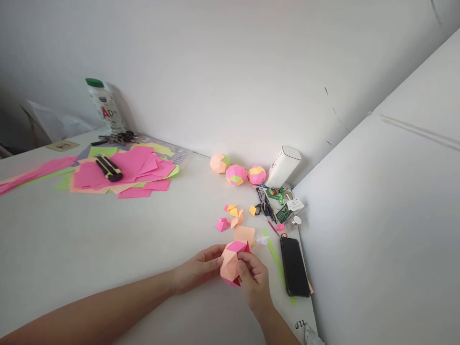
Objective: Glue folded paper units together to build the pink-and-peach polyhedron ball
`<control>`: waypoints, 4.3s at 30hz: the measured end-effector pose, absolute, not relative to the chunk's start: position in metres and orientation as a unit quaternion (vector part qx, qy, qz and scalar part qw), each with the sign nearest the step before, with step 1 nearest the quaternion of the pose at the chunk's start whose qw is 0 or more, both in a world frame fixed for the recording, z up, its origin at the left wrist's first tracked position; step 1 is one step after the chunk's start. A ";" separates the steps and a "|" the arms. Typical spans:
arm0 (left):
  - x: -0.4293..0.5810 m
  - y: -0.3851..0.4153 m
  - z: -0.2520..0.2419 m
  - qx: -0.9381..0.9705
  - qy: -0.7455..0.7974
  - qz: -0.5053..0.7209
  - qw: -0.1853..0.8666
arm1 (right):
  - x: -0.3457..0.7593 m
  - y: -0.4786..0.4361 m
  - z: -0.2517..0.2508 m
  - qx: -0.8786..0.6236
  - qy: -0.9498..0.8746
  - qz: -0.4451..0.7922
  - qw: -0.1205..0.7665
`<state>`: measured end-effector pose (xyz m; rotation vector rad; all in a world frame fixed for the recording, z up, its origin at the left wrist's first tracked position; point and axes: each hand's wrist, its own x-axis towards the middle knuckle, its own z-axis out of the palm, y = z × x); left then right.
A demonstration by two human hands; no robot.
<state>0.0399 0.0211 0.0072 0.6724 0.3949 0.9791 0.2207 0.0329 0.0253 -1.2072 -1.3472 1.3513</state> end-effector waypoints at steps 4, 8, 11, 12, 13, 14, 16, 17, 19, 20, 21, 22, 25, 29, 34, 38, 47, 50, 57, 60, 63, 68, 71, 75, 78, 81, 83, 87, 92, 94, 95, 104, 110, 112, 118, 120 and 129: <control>0.040 0.019 0.009 0.332 0.212 0.473 0.788 | 0.220 0.034 0.029 -0.482 -0.536 0.544 0.429; 0.040 0.018 0.009 0.327 0.222 0.493 0.775 | 0.220 0.035 0.031 -0.431 -0.523 0.598 0.428; 0.038 0.018 0.006 0.298 0.220 0.496 0.786 | 0.220 0.035 0.033 -0.395 -0.504 0.651 0.407; 0.037 0.018 0.005 0.290 0.221 0.493 0.790 | 0.220 0.035 0.035 -0.387 -0.500 0.666 0.395; 0.036 0.018 0.004 0.285 0.221 0.490 0.793 | 0.220 0.035 0.036 -0.381 -0.498 0.678 0.384; 0.035 0.018 0.004 0.286 0.221 0.486 0.796 | 0.221 0.034 0.037 -0.378 -0.498 0.685 0.373; 0.035 0.017 0.003 0.305 0.214 0.475 0.798 | 0.221 0.034 0.040 -0.373 -0.504 0.693 0.355; 0.035 0.016 0.003 0.322 0.207 0.469 0.796 | 0.221 0.033 0.041 -0.371 -0.508 0.695 0.348; 0.036 0.013 0.003 0.366 0.197 0.465 0.782 | 0.221 0.033 0.042 -0.365 -0.510 0.701 0.340; 0.036 0.011 0.003 0.395 0.199 0.469 0.764 | 0.221 0.033 0.043 -0.359 -0.507 0.707 0.337; 0.037 0.010 0.002 0.430 0.211 0.478 0.736 | 0.221 0.034 0.043 -0.352 -0.501 0.716 0.334; 0.037 0.008 0.001 0.468 0.230 0.491 0.698 | 0.222 0.034 0.042 -0.344 -0.492 0.729 0.330; 0.037 0.006 -0.003 0.566 0.277 0.518 0.578 | 0.225 0.037 0.041 -0.322 -0.451 0.773 0.308; 0.035 0.006 -0.008 0.618 0.250 0.495 0.558 | 0.229 0.038 0.040 -0.300 -0.419 0.812 0.274; 0.038 0.007 -0.010 0.593 0.236 0.448 0.626 | 0.228 0.039 0.037 -0.279 -0.429 0.820 0.256; 0.041 0.008 -0.009 0.543 0.233 0.462 0.661 | 0.225 0.040 0.035 -0.279 -0.439 0.809 0.275; 0.041 0.010 -0.013 0.588 0.255 0.510 0.574 | 0.222 0.041 0.035 -0.258 -0.443 0.777 0.365; 0.041 0.011 -0.015 0.615 0.273 0.499 0.546 | 0.221 0.043 0.033 -0.259 -0.433 0.769 0.392; 0.038 0.015 -0.002 0.529 0.268 0.467 0.656 | 0.223 0.059 0.016 -0.302 -0.491 0.676 0.459; 0.037 0.016 0.002 0.501 0.275 0.472 0.672 | 0.220 0.071 0.003 -0.345 -0.597 0.604 0.400; 0.037 0.016 0.003 0.496 0.289 0.478 0.664 | 0.213 0.080 -0.005 -0.392 -0.649 0.560 0.334; 0.037 0.016 0.000 0.478 0.298 0.489 0.666 | 0.207 0.085 -0.011 -0.462 -0.720 0.397 0.332; 0.037 0.017 0.000 0.463 0.306 0.495 0.669 | 0.206 0.084 -0.013 -0.445 -0.759 0.343 0.330; 0.038 0.018 0.002 0.433 0.279 0.506 0.691 | 0.191 0.096 -0.012 -0.434 -0.797 0.249 0.338; 0.037 0.019 0.003 0.398 0.270 0.516 0.709 | 0.169 0.124 -0.009 -0.435 -0.815 0.129 0.362; 0.036 0.020 0.003 0.355 0.263 0.513 0.736 | 0.146 0.154 -0.008 -0.469 -0.821 0.055 0.322; 0.036 0.021 0.003 0.330 0.260 0.508 0.752 | 0.135 0.164 -0.008 -0.462 -0.838 0.056 0.285; 0.037 0.023 0.001 0.317 0.253 0.507 0.760 | 0.137 0.156 -0.010 -0.400 -0.879 0.072 0.251; 0.037 0.024 0.001 0.333 0.250 0.524 0.743 | 0.180 0.119 -0.007 -0.335 -0.909 0.097 0.228; 0.036 0.024 0.003 0.326 0.243 0.520 0.751 | 0.200 0.104 -0.004 -0.307 -0.909 0.115 0.258; 0.036 0.023 0.004 0.321 0.240 0.516 0.757 | 0.207 0.097 -0.003 -0.299 -0.904 0.129 0.278; 0.034 0.019 0.009 0.313 0.261 0.494 0.768 | 0.233 0.064 0.017 -0.379 -0.796 0.145 0.449; 0.035 0.021 0.007 0.283 0.257 0.465 0.799 | 0.255 0.070 0.022 -0.508 -0.645 -0.003 0.571; 0.034 0.022 0.006 0.266 0.254 0.458 0.809 | 0.254 0.072 0.023 -0.523 -0.653 0.052 0.545; 0.030 0.025 0.008 0.251 0.244 0.448 0.823 | 0.237 0.074 0.010 -0.546 -0.661 0.235 0.458; 0.029 0.025 0.010 0.254 0.240 0.436 0.829 | 0.238 0.075 0.005 -0.563 -0.645 0.250 0.452; 0.030 0.023 0.008 0.292 0.230 0.436 0.820 | 0.247 0.075 0.016 -0.542 -0.615 0.322 0.474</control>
